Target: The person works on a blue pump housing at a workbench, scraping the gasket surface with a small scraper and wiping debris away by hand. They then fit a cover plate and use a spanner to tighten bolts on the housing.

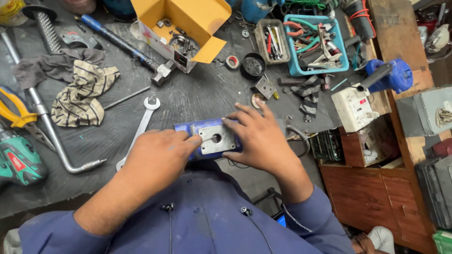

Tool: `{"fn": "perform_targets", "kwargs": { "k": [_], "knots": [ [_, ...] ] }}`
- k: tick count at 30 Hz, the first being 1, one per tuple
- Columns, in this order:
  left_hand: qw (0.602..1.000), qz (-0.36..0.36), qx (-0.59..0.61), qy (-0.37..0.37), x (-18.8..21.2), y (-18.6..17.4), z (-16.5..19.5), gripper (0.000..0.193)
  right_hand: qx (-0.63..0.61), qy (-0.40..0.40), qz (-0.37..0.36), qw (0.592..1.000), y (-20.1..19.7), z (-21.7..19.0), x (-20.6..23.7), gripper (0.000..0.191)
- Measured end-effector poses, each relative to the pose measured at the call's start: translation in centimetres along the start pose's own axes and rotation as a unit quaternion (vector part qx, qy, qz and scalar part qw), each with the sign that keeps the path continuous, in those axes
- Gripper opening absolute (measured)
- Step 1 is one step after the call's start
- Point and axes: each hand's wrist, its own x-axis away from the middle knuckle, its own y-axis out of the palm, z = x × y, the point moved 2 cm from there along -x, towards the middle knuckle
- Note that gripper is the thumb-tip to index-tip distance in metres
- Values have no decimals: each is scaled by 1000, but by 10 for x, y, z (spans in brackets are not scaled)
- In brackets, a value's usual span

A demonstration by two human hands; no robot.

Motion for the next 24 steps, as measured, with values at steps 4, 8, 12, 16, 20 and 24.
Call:
{"fn": "perform_targets", "kwargs": {
  "k": [4, 8, 12, 16, 20, 24],
  "knots": [
    [999, 20, -37, 9, -9, 3, 12, 27, -14, -4, -9, 1000, 6, 2, -3, 71],
    [998, 25, -61, 4, -14, 9, 21, 22, -7, -15, -7, 1000, 8, 6, -1, 69],
    [998, 32, -56, 10, -19, 14, 21, 16, -4, -35, 9, 999, 8, 7, -2, 69],
    [998, -30, -52, -14, -22, 21, 17, 10, -2, -49, 12, 999, 7, 7, -3, 68],
    [999, -6, -23, -27, -24, 24, 13, 8, 3, -46, -8, 999, 8, 10, -3, 68],
    [998, -24, -4, -53, -25, 26, 9, 15, 8, -56, -6, 998, 8, 11, -5, 68]
  ]
}}
